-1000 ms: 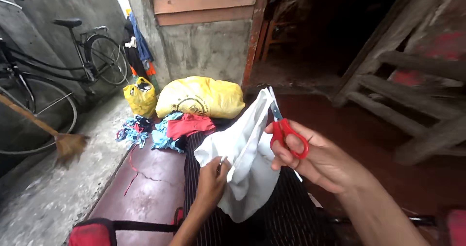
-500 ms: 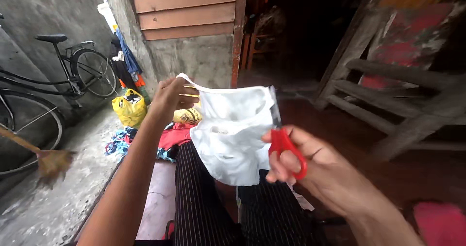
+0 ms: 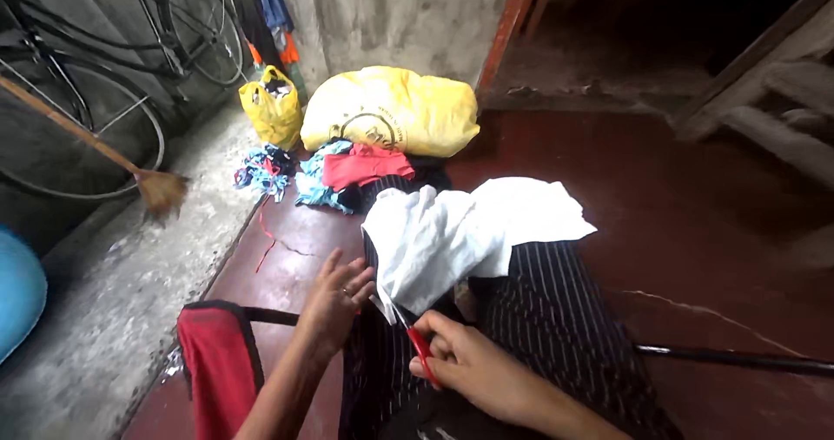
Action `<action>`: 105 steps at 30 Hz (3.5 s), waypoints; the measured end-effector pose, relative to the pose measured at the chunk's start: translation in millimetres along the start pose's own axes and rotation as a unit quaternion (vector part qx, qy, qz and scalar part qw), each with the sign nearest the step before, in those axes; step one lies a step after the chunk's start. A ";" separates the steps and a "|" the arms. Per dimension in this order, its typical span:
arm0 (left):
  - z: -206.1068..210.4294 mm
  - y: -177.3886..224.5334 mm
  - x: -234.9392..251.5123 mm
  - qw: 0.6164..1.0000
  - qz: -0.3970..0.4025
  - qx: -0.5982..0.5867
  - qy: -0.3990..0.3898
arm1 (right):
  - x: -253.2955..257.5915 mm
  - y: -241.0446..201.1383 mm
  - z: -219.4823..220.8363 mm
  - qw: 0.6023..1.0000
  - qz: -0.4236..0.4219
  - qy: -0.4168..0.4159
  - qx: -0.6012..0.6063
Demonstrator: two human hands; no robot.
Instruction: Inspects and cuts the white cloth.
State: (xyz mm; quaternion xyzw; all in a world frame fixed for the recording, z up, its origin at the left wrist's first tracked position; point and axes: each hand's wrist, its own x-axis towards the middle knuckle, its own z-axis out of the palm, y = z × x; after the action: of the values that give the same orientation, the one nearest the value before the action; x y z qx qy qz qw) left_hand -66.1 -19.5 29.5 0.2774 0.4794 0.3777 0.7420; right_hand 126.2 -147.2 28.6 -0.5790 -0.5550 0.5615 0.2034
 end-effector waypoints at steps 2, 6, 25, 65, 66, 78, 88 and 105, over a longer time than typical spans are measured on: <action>-0.6 -7.6 -10.2 1.000 0.022 0.002 -0.015 | -1.7 0.6 1.9 1.000 0.003 0.012 -0.015; -1.6 -16.4 -11.9 0.997 0.015 0.025 -0.073 | -11.5 -2.4 5.1 0.999 0.009 0.035 -0.041; 0.5 -19.8 -12.3 0.953 0.189 0.131 -0.199 | -16.2 -0.1 5.5 0.998 -0.024 0.053 -0.027; -12.8 -13.9 -10.4 0.930 0.198 0.143 -0.274 | -8.2 -3.8 -1.8 0.993 -0.060 -0.049 0.090; -12.8 -14.2 -10.3 0.931 0.197 0.142 -0.273 | -8.8 -3.9 -1.7 0.992 -0.060 -0.048 0.097; -19.3 -11.5 -6.8 0.930 0.165 0.125 -0.302 | -2.2 -10.4 0.8 0.981 -0.091 -0.084 0.151; -20.9 -12.4 -5.7 0.926 0.151 0.122 -0.325 | -0.9 -10.6 8.2 0.979 -0.072 -0.058 0.182; -11.1 -16.7 1.3 0.941 0.193 0.148 -0.236 | -3.9 -10.9 18.3 0.982 -0.044 0.012 0.183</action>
State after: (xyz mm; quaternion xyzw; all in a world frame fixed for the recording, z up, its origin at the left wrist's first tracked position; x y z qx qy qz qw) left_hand -71.1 -27.2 11.7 0.5522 0.2786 0.3625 0.6972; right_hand 106.6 -154.4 34.4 -0.5135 -0.4652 0.6374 0.3371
